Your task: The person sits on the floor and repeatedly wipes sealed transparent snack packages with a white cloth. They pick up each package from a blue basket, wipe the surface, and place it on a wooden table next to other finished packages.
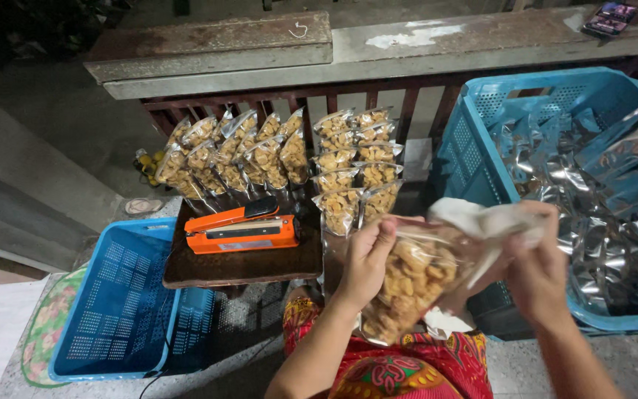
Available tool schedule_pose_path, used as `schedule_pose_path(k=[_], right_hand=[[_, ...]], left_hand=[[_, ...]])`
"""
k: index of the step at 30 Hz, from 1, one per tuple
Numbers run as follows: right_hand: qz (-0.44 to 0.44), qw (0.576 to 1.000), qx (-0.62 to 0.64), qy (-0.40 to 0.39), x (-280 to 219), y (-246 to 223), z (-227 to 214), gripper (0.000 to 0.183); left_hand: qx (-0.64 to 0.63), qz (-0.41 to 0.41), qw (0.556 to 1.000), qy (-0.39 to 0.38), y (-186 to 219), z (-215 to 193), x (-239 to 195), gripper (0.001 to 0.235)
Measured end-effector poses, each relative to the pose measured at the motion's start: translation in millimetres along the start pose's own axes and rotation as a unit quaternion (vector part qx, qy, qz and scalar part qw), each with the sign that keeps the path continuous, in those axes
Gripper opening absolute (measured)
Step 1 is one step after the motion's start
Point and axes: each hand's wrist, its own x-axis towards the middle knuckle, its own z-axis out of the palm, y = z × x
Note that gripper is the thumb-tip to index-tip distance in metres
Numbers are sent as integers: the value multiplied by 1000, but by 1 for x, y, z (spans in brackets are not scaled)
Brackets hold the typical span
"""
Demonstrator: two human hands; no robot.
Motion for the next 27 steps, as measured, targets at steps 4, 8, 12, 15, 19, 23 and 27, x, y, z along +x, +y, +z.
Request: schedule_pose_path(k=[4,8,12,15,19,23,27], right_hand=[[231,915,320,84,-18,3,26,54],[330,889,310,68,-36,7,61,48],[298,909,270,112,-33,12,62,37],[238,945,200,100,-34,10,55,31],[224,972,26,60,-49,7,56,30],[257,966,-3,28,-54,12,52,31],[237,969,-50,-47,-44,18,34,28]], left_hand=[[-23,2,993,117,-8,0,1,41],[4,45,989,139,-19,13,-3,39],[89,122,984,90,-6,19,-3,31],[48,-15,997,-58,21,7,2,30],[373,-86,910,-160,57,-11,8,26],[427,-35,869,-248,60,-8,21,24],[442,-31,854,-271,44,0,29,25]])
